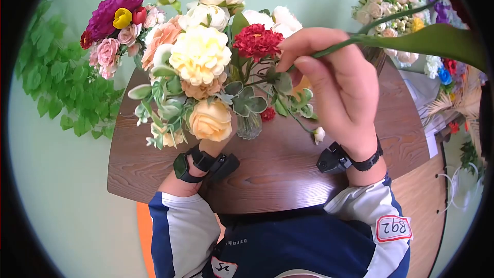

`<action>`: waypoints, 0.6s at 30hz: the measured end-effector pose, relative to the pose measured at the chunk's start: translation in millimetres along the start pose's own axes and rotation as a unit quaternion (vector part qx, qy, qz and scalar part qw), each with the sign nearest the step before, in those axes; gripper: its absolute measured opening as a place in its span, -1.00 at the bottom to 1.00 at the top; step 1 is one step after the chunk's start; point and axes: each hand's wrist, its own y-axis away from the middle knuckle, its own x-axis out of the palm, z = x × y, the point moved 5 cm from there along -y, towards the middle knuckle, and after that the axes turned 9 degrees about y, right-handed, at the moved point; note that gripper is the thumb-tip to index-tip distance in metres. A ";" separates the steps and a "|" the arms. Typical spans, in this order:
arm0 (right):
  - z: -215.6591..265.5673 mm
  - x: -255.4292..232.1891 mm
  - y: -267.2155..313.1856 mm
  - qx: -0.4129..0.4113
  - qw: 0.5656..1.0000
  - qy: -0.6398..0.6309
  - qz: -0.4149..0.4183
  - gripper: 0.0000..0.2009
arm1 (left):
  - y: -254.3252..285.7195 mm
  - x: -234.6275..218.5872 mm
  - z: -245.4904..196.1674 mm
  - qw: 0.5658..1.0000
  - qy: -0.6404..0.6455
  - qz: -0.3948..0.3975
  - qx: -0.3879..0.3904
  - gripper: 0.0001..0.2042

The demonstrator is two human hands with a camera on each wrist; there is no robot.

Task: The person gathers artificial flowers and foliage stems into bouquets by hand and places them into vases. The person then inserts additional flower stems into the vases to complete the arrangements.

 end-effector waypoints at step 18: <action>14.0 9.0 6.4 0.075 0.994 -0.028 0.073 -0.80 | 13.1 -22.7 59.7 0.998 -0.051 -0.037 0.008 -0.75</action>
